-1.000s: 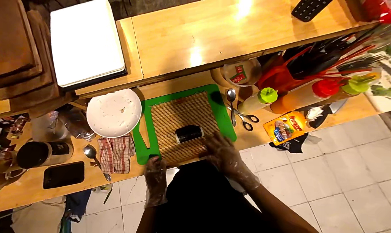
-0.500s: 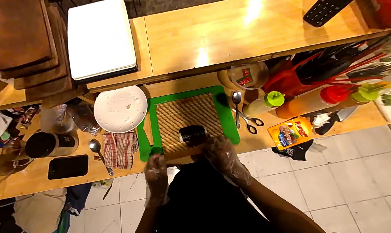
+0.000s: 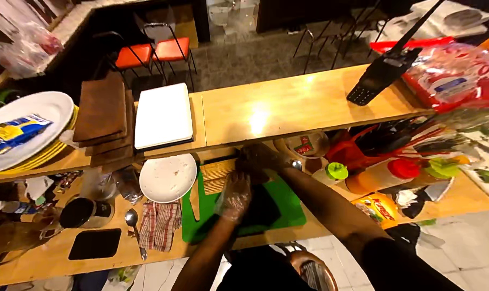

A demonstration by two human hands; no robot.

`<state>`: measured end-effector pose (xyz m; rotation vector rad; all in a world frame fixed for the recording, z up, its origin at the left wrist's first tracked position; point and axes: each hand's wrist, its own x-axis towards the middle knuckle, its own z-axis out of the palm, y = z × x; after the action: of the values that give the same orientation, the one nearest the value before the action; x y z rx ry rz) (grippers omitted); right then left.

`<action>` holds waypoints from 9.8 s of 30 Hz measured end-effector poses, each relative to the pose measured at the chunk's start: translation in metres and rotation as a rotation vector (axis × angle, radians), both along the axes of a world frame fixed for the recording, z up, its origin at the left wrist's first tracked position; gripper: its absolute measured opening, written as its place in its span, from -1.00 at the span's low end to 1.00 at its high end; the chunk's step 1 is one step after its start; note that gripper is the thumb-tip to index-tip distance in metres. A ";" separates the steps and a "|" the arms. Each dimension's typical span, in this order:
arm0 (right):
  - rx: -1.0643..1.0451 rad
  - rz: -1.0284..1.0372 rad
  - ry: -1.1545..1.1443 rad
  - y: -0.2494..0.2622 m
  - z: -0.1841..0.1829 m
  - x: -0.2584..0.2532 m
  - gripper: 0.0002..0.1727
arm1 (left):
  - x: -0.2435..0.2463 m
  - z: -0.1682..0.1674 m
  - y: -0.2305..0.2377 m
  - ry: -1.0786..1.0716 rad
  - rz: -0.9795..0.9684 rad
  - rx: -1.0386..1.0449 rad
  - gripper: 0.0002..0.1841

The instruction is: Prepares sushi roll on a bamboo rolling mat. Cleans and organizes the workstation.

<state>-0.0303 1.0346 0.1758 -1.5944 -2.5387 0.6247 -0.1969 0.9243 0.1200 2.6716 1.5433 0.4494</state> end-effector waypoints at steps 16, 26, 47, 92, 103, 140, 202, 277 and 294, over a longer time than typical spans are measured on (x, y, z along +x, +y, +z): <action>-0.261 -0.039 -0.217 0.026 -0.003 -0.041 -0.52 | -0.005 0.014 0.018 -0.091 0.125 -0.335 -0.51; -0.223 -0.140 0.056 0.034 -0.034 -0.033 -0.63 | -0.015 0.009 -0.058 -0.097 -0.044 -0.376 -0.59; -0.246 0.028 -0.053 -0.069 0.015 -0.015 -0.72 | -0.008 0.022 -0.085 0.114 -0.074 -0.233 -0.33; -0.280 0.180 -0.038 0.031 -0.012 -0.037 -0.66 | 0.008 0.036 -0.005 -0.069 0.143 -0.302 -0.45; -0.196 0.067 -0.064 0.022 -0.002 -0.044 -0.65 | 0.002 0.022 -0.067 0.044 -0.001 -0.243 -0.39; -0.133 -0.066 0.033 -0.172 0.006 -0.019 -0.30 | -0.132 -0.010 -0.137 -0.174 0.160 -0.092 -0.74; -0.206 -0.741 0.147 -0.245 0.016 0.010 -0.47 | -0.126 0.000 -0.206 -1.796 0.905 -0.841 -0.78; 0.023 -0.148 0.941 -0.139 0.064 -0.280 -0.66 | -0.261 0.293 -0.174 -0.959 0.923 0.168 -0.84; 0.084 -0.012 0.832 -0.194 0.112 -0.306 -0.59 | -0.265 0.286 -0.183 -0.961 1.003 0.214 -0.86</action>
<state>-0.3359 0.8407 0.2877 -1.0054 -1.8940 0.9192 -0.4620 0.7414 0.4056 1.0877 2.2572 1.6262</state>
